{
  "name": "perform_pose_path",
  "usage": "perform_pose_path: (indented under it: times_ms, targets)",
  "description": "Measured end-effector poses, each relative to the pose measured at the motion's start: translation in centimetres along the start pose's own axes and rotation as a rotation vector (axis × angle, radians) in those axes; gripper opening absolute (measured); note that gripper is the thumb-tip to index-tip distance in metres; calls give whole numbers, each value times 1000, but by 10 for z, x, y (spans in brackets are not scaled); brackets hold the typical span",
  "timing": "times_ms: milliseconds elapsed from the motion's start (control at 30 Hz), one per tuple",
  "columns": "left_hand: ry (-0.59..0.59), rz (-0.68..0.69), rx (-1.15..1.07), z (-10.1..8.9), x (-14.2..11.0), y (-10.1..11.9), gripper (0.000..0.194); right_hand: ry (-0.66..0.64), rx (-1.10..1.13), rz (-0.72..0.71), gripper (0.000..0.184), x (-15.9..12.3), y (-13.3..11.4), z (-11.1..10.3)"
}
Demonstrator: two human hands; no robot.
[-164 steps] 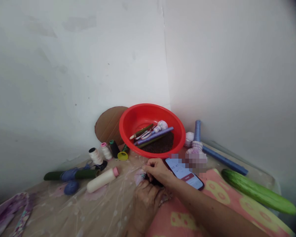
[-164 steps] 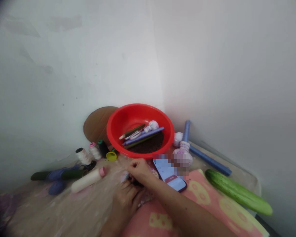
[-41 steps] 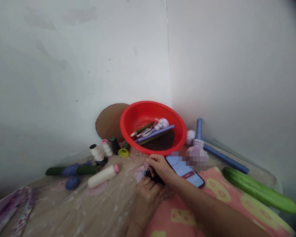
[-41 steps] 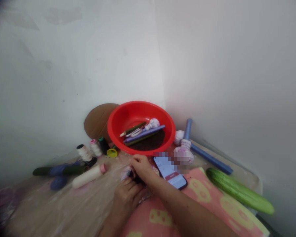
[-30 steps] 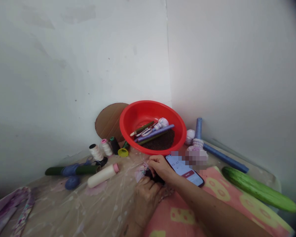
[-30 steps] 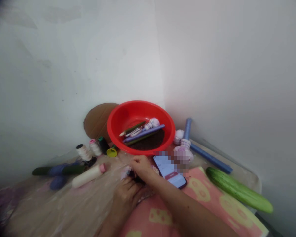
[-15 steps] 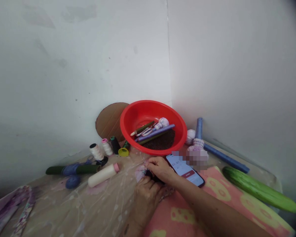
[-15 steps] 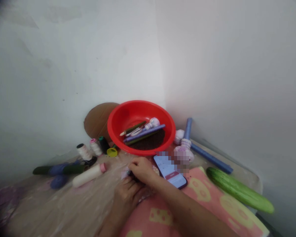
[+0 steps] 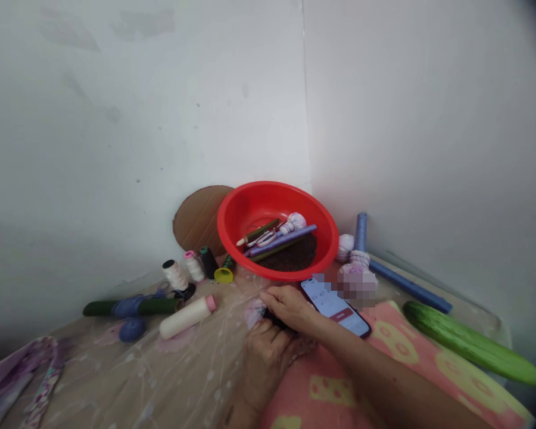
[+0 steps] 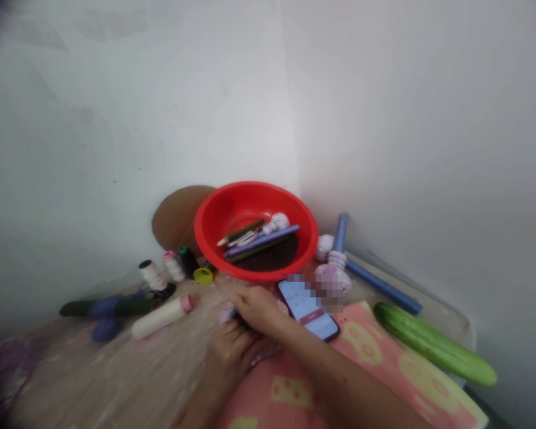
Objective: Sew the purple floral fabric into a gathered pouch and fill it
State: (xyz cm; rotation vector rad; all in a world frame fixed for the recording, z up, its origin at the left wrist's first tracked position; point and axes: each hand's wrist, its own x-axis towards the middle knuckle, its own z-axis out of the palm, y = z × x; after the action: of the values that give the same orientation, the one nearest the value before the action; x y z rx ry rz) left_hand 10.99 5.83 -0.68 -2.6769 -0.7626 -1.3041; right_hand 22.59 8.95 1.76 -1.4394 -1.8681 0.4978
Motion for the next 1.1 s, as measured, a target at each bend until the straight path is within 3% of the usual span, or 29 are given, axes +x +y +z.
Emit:
perform_pose_path:
  times_ms: [300,800,967,1100]
  targets:
    - [17,26,7,-2,4,1,24,-77,-141,2,22,-3,-5,-4]
    - [24,-26,79,2,-4,-4,21,-132,-417,-12,43,-3,-17,-6]
    - [1,12,47,3,-1,-4,22,-111,-366,-7,45,0,-10,-1]
    - [-32,22,43,3,-3,-6,20,-31,-146,25,42,5,4,13]
